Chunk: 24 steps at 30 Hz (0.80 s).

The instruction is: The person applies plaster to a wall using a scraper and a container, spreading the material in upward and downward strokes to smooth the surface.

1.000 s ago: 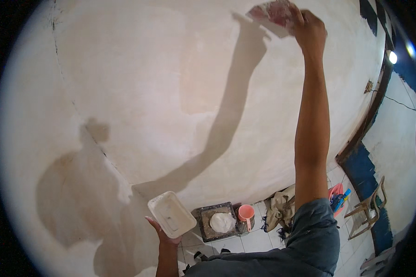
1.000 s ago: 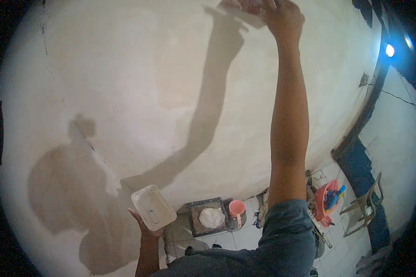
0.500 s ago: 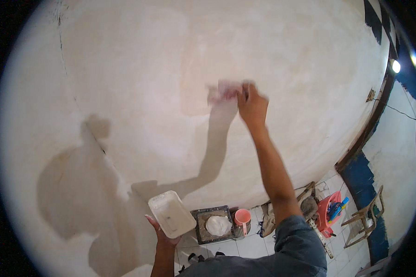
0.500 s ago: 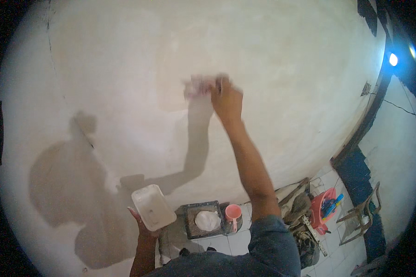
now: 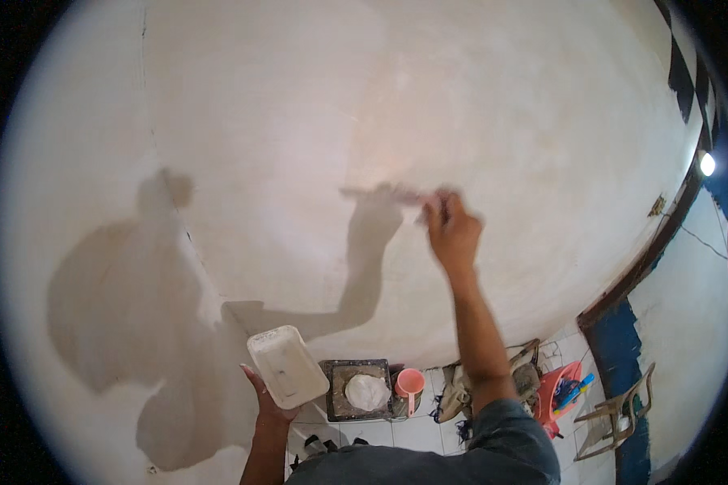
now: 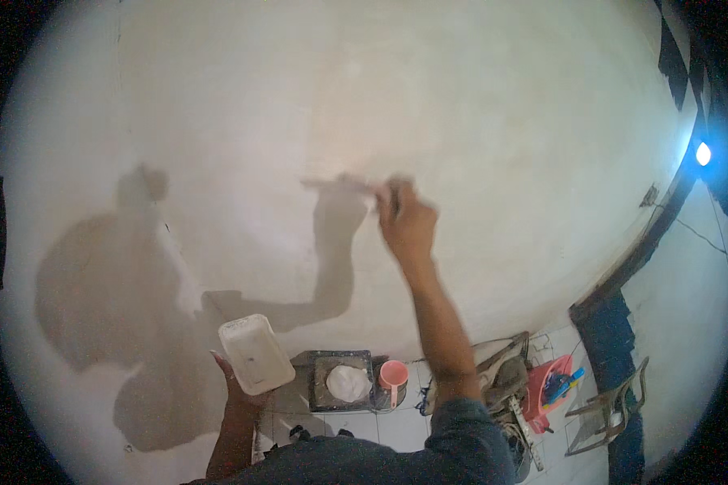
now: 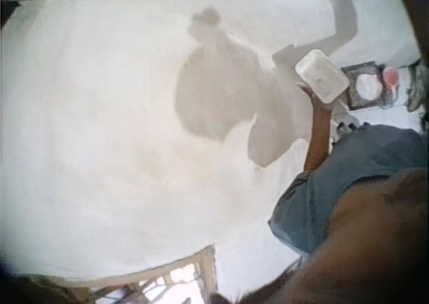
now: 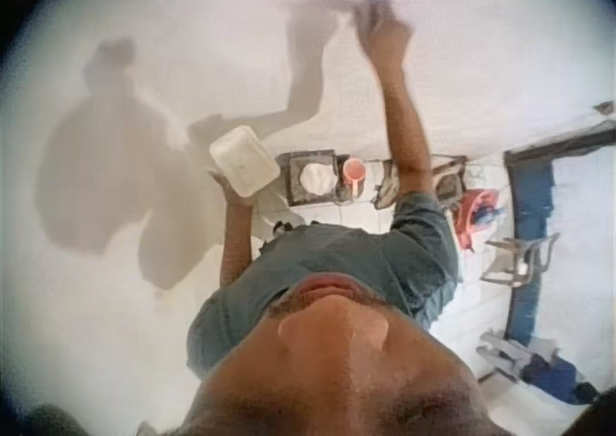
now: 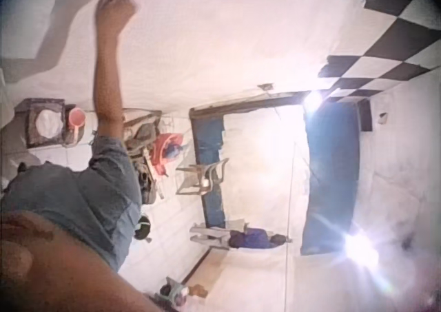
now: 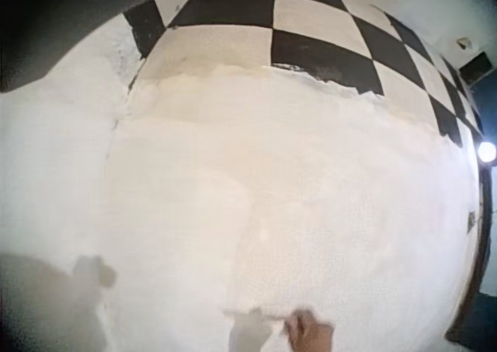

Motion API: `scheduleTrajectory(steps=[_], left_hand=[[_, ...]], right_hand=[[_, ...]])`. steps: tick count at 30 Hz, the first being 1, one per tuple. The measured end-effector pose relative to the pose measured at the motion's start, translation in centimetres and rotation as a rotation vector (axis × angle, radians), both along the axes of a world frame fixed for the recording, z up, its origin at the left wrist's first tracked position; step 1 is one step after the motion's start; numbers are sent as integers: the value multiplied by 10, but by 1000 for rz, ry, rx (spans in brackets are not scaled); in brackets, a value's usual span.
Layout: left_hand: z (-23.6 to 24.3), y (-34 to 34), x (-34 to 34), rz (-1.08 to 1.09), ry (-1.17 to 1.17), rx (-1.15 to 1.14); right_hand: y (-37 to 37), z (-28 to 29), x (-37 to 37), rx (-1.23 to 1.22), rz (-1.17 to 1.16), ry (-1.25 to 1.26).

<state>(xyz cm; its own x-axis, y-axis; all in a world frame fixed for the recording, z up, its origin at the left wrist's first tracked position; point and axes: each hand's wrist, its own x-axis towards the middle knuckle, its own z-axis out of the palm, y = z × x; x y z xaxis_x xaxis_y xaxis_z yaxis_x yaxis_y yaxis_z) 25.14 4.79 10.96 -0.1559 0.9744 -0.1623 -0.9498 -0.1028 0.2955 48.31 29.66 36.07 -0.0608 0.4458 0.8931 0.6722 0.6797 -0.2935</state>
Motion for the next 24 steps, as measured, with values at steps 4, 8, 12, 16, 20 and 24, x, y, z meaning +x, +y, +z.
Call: scheduleTrajectory(steps=[4,8,12,16,20,24], left_hand=[[7,6,3,11,90,-3],[0,4,-5,16,56,-21],[8,4,-3,54,51,-62],[10,3,-4,43,35,1],[28,-2,1,65,45,-17],[37,2,2,22,88,42]], right_hand=[[20,-44,-18,-41,37,37],[55,64,-34,263,-127,-46],[54,221,-14,463,-219,66],[29,252,12,412,-257,59],[15,120,-4,249,-25,99],[0,5,-30,-58,134,67]])
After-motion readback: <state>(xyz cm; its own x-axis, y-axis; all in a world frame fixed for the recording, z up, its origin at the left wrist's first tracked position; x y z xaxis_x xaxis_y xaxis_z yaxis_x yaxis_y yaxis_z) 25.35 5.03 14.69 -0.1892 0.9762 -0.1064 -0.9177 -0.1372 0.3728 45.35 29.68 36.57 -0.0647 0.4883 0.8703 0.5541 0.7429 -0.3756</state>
